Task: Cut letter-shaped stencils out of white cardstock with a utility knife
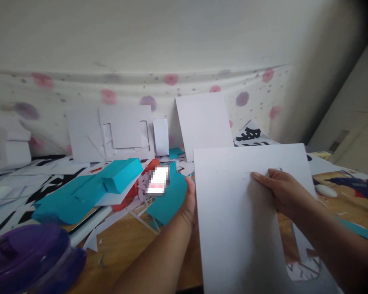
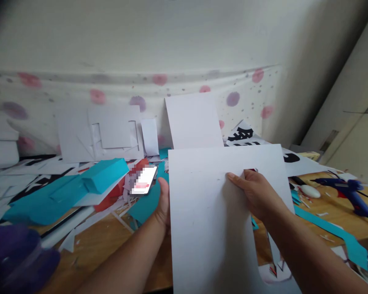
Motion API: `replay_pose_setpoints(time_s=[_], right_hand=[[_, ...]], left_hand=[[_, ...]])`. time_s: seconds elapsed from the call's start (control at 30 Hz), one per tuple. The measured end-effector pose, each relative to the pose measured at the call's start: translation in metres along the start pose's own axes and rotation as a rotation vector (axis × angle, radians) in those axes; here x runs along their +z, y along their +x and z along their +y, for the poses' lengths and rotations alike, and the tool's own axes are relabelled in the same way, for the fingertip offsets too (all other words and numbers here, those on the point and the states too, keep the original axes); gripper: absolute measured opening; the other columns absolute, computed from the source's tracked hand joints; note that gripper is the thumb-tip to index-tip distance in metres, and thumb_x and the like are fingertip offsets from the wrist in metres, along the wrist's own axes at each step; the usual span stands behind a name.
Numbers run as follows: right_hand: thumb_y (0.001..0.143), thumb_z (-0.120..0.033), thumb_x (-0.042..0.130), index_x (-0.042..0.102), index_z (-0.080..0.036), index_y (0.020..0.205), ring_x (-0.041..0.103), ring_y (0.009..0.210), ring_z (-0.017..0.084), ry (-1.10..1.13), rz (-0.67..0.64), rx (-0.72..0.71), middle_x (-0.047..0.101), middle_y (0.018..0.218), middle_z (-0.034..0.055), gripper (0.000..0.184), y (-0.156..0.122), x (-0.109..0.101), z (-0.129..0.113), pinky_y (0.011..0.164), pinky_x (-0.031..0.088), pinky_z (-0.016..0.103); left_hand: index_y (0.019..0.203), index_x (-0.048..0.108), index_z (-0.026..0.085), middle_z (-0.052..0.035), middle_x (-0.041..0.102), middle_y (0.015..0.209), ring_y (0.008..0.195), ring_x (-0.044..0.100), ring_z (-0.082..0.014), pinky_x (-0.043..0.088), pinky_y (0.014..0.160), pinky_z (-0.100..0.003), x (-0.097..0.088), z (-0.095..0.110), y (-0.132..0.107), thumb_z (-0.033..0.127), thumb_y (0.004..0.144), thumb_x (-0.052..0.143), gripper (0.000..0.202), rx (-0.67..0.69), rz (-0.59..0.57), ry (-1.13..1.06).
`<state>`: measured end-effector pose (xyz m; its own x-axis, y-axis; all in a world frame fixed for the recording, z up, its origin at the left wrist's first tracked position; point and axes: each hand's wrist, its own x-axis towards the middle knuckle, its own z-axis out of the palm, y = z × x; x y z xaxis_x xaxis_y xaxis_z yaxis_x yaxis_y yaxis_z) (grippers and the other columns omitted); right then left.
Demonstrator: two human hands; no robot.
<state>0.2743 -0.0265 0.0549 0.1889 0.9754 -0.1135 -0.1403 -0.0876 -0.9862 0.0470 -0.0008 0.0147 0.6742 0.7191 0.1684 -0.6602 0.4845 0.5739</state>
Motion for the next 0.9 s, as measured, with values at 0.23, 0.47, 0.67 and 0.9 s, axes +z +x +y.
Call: replay_pose_setpoints(time_s=[0.23,0.47,0.67,0.9], right_hand=[[0.070,-0.038,0.074,0.055,-0.022,0.067,0.053,0.048,0.015,0.119,0.035,0.015,0.060,0.058,-0.0002,0.025,-0.001,0.021,0.007,0.046,0.042,0.027],[0.069,-0.045,0.071,0.052,-0.022,0.067,0.055,0.051,0.016,0.194,0.128,-0.054,0.060,0.057,-0.0015,0.030,-0.001,0.022,0.012,0.052,0.044,0.028],[0.074,-0.051,0.066,0.046,-0.022,0.070,0.046,0.050,0.012,0.196,0.070,-0.019,0.049,0.056,-0.0049,0.035,0.002,0.022,0.012,0.051,0.040,0.026],[0.072,-0.038,0.068,0.039,-0.023,0.065,0.038,0.046,0.008,0.121,-0.032,-0.008,0.042,0.054,-0.0079,0.034,-0.009,0.013,0.014,0.044,0.028,0.020]], left_hand=[[0.107,0.068,0.012,-0.0123,0.075,0.098,0.098,0.068,-0.0385,0.052,0.085,-0.046,-0.015,0.018,-0.002,0.025,0.054,0.074,0.055,-0.031,0.057,0.125],[0.074,0.071,0.017,-0.0078,0.076,0.080,0.090,0.070,-0.0370,0.057,0.074,-0.042,-0.003,0.014,-0.001,0.025,0.052,0.070,0.023,0.018,0.088,0.177],[0.064,0.066,0.018,-0.0077,0.073,0.072,0.088,0.070,-0.0385,0.059,0.070,-0.044,-0.006,0.015,-0.003,0.022,0.046,0.069,0.019,0.108,0.219,0.236],[0.076,0.068,0.014,-0.0034,0.073,0.067,0.075,0.071,-0.0325,0.059,0.070,-0.044,-0.013,0.030,0.004,0.019,0.054,0.076,0.024,0.178,0.463,0.340]])
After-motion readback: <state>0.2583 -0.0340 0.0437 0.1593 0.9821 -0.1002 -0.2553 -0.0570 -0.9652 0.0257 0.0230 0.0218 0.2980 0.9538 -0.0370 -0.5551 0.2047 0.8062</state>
